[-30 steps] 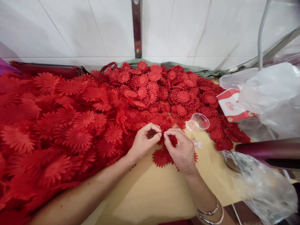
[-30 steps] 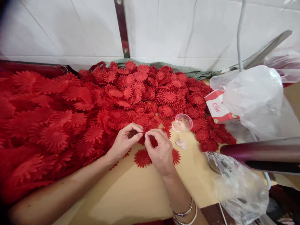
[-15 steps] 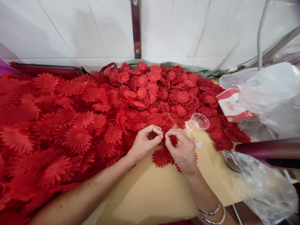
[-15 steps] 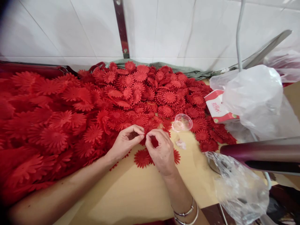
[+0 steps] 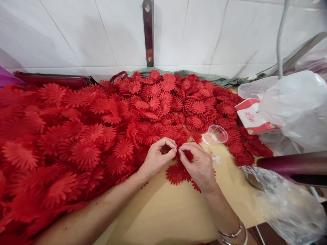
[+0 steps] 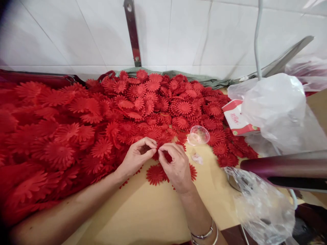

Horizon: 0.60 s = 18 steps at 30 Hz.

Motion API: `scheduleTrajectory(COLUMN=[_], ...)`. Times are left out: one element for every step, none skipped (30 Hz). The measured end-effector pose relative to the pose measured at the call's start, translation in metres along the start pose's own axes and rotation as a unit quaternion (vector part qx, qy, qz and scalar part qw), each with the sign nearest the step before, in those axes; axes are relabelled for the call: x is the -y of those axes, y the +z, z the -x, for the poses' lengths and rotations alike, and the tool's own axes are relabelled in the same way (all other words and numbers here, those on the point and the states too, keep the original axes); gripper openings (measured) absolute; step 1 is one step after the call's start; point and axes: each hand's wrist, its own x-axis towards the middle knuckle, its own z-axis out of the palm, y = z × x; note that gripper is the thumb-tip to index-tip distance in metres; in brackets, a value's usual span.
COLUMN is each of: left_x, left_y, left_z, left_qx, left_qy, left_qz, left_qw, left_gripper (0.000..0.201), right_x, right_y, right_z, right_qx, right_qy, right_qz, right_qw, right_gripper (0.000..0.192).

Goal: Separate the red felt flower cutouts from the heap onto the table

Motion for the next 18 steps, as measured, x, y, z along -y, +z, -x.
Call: scheduleTrajectory(left_x=[0.0003,0.0006,0.0009,0.0011,0.0013,0.0013,0.0012,0.0009,0.0004,-0.0003,-0.0010,-0.0018,-0.0025,-0.0031,-0.0036,-0.0039,-0.0040,-0.0039], left_y=[0.0002,0.0005,0.0009,0.0014,0.0019,0.0025,0.0030,0.0034,0.0037,0.0038,0.0039,0.0039,0.0038,0.0037,0.0035,0.0032,0.0029,0.0027], left_z=[0.0001,0.0003,0.0006,0.0008,0.0011,0.0012,0.0013,0.0012,0.0011,0.0009,0.0007,0.0005,0.0003,0.0002,0.0001,0.0001,0.0002,0.0003], left_qx=[0.000,0.000,0.001,0.000,0.000,-0.002,-0.004,-0.005,-0.006,-0.005,-0.005,-0.004,-0.003,-0.001,0.000,0.000,0.000,0.001], left_qy=[0.001,0.003,0.006,0.008,0.008,0.005,0.000,-0.006,-0.013,-0.018,-0.023,-0.026,-0.029,-0.030,-0.031,-0.030,-0.030,-0.030], left_qz=[-0.004,-0.011,-0.017,-0.023,-0.026,-0.028,-0.026,-0.023,-0.019,-0.018,-0.017,-0.019,-0.020,-0.020,-0.019,-0.017,-0.015,-0.012], left_qw=[1.000,1.000,1.000,1.000,1.000,1.000,1.000,1.000,1.000,1.000,1.000,0.999,0.999,0.999,0.999,0.999,0.999,0.999], left_gripper=[0.007,0.006,0.005,0.005,0.005,0.005,0.006,0.007,0.008,0.009,0.010,0.010,0.011,0.012,0.012,0.013,0.013,0.013], right_x=[-0.0001,-0.0002,-0.0003,-0.0005,-0.0006,-0.0007,-0.0008,-0.0009,-0.0010,-0.0012,-0.0014,-0.0016,-0.0018,-0.0020,-0.0019,-0.0016,-0.0011,-0.0004], right_y=[-0.0002,-0.0003,-0.0003,0.0000,0.0006,0.0014,0.0024,0.0035,0.0046,0.0055,0.0063,0.0068,0.0070,0.0069,0.0066,0.0060,0.0055,0.0049], right_z=[0.0000,0.0000,0.0002,0.0004,0.0006,0.0009,0.0011,0.0014,0.0017,0.0020,0.0023,0.0026,0.0028,0.0029,0.0030,0.0029,0.0026,0.0022], right_qx=[0.000,0.000,0.000,0.001,0.000,-0.002,-0.006,-0.010,-0.015,-0.021,-0.027,-0.030,-0.032,-0.033,-0.032,-0.029,-0.029,-0.030], right_qy=[-0.007,-0.015,-0.022,-0.028,-0.032,-0.035,-0.038,-0.040,-0.042,-0.044,-0.044,-0.041,-0.037,-0.031,-0.022,-0.011,0.000,0.012], right_qz=[0.008,0.017,0.027,0.035,0.041,0.046,0.051,0.055,0.059,0.063,0.067,0.069,0.067,0.062,0.052,0.038,0.022,0.007], right_qw=[1.000,1.000,0.999,0.999,0.999,0.998,0.998,0.998,0.997,0.997,0.996,0.996,0.997,0.997,0.998,0.999,0.999,0.999], right_gripper=[0.010,0.010,0.010,0.011,0.011,0.012,0.013,0.014,0.015,0.015,0.016,0.016,0.017,0.017,0.017,0.016,0.015,0.014])
